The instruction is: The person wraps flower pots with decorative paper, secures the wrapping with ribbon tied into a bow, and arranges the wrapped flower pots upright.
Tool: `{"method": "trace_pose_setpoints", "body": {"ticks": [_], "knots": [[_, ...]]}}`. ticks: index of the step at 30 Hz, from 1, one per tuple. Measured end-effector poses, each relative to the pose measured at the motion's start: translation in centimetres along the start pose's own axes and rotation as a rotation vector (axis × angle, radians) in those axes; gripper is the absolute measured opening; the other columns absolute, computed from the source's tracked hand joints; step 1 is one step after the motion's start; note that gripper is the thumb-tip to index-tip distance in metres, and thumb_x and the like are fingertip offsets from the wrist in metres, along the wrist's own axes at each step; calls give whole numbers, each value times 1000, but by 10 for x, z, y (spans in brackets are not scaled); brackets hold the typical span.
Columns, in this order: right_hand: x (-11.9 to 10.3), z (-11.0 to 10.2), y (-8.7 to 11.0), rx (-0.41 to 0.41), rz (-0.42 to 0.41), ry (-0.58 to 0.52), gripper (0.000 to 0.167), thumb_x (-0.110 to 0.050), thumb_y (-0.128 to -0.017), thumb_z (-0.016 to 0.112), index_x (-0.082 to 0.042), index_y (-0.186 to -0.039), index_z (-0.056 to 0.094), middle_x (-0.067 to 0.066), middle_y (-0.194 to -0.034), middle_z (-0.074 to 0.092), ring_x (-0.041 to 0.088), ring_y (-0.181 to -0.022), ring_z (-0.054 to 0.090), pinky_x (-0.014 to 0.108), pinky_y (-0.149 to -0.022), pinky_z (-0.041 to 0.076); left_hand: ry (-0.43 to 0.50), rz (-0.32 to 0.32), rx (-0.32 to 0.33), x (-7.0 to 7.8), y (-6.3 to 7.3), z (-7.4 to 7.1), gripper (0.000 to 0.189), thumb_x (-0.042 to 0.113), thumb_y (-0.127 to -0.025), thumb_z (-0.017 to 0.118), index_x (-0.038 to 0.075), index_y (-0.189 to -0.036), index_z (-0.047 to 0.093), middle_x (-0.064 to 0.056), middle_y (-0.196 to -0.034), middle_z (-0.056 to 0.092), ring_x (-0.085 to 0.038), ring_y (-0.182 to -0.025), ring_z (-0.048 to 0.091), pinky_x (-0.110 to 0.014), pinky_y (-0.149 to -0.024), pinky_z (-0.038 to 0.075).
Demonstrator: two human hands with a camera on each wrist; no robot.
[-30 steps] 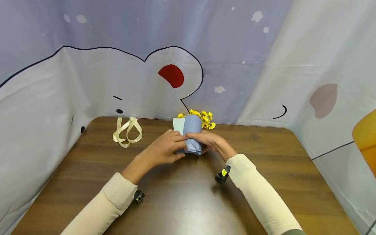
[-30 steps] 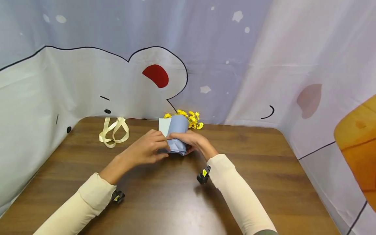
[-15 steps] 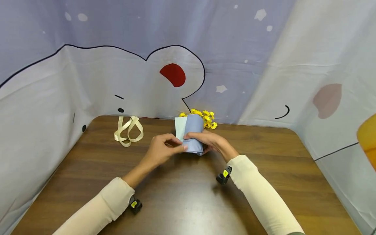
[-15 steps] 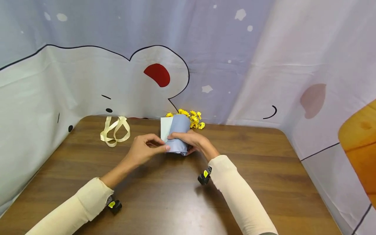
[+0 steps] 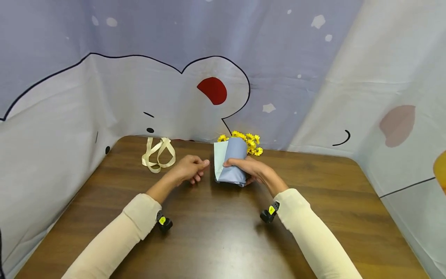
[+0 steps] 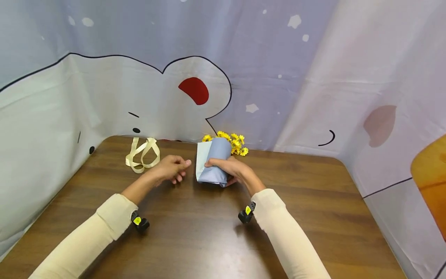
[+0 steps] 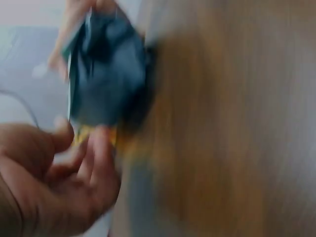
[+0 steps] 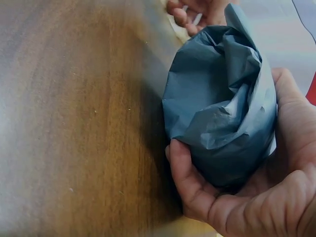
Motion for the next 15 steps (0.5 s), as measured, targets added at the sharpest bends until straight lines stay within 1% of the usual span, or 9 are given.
{"method": "trace_pose_setpoints", "body": {"ticks": [1, 2, 4, 5, 7, 8, 10, 12, 15], "knots": [[1, -1, -1, 5, -3, -1, 90, -59, -90, 79, -3, -152, 46, 19, -139, 62, 29, -112, 68, 43, -84, 66, -119, 40, 104, -13, -13, -14, 45, 40, -115, 66, -4, -115, 76, -20, -100, 75, -27, -82, 73, -39, -71, 61], [2, -1, -1, 9, -5, 0, 90, -59, -89, 79, -4, -152, 47, 18, -138, 63, 28, -111, 68, 42, -83, 66, -235, 48, 226, -27, -24, -30, 48, 41, -112, 69, -6, -118, 75, -24, -109, 75, -35, -92, 74, -45, -79, 62], [4, -1, -3, 16, -9, -3, 89, -59, -89, 79, -4, -151, 48, 18, -136, 65, 28, -110, 70, 41, -81, 66, -416, 4, 426, -55, -46, -60, 55, 41, -107, 73, -11, -125, 71, -34, -126, 69, -50, -113, 68, -57, -94, 60], [5, 0, -4, 20, -12, -3, 88, -59, -88, 79, -4, -150, 49, 18, -135, 66, 27, -109, 70, 40, -80, 66, -477, -37, 479, -66, -50, -74, 59, 40, -105, 74, -13, -129, 69, -36, -134, 65, -53, -123, 63, -60, -101, 57], [8, 1, -5, 27, -11, -6, 87, -59, -88, 80, -5, -149, 50, 17, -134, 66, 27, -108, 70, 40, -79, 65, -527, -132, 498, -84, -58, -97, 56, 34, -102, 70, -16, -128, 65, -41, -135, 60, -61, -127, 57, -69, -105, 53], [9, 2, -5, 27, -12, -7, 86, -58, -88, 79, -5, -150, 50, 17, -134, 66, 28, -109, 70, 41, -80, 66, -542, -185, 490, -90, -61, -105, 48, 30, -100, 69, -12, -123, 65, -41, -132, 61, -61, -126, 58, -70, -102, 54], [11, 4, -5, 26, -18, -7, 86, -58, -89, 79, -5, -150, 50, 17, -135, 67, 28, -110, 70, 43, -81, 66, -545, -221, 443, -100, -65, -119, 27, 23, -97, 64, -2, -104, 71, -35, -117, 69, -56, -115, 64, -65, -93, 56], [11, 5, -5, 27, -25, -7, 85, -58, -90, 79, -6, -150, 50, 17, -135, 67, 28, -112, 69, 44, -82, 66, -485, -187, 484, -103, -69, -126, 15, 19, -94, 63, 7, -89, 71, -25, -101, 74, -49, -101, 70, -60, -80, 57], [11, 6, -6, 29, -35, -12, 82, -58, -90, 79, -6, -148, 52, 16, -132, 68, 27, -110, 70, 43, -80, 66, -318, -84, 527, -71, -52, -124, 18, 19, -104, 63, 6, -103, 76, -21, -106, 78, -43, -104, 72, -55, -85, 59]]}}
Point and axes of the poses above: each hand's wrist, its own y-axis away from the middle knuckle, its own z-axis out of the palm, x = y × z, the point moved 2 cm from there along -y, towards the middle knuckle
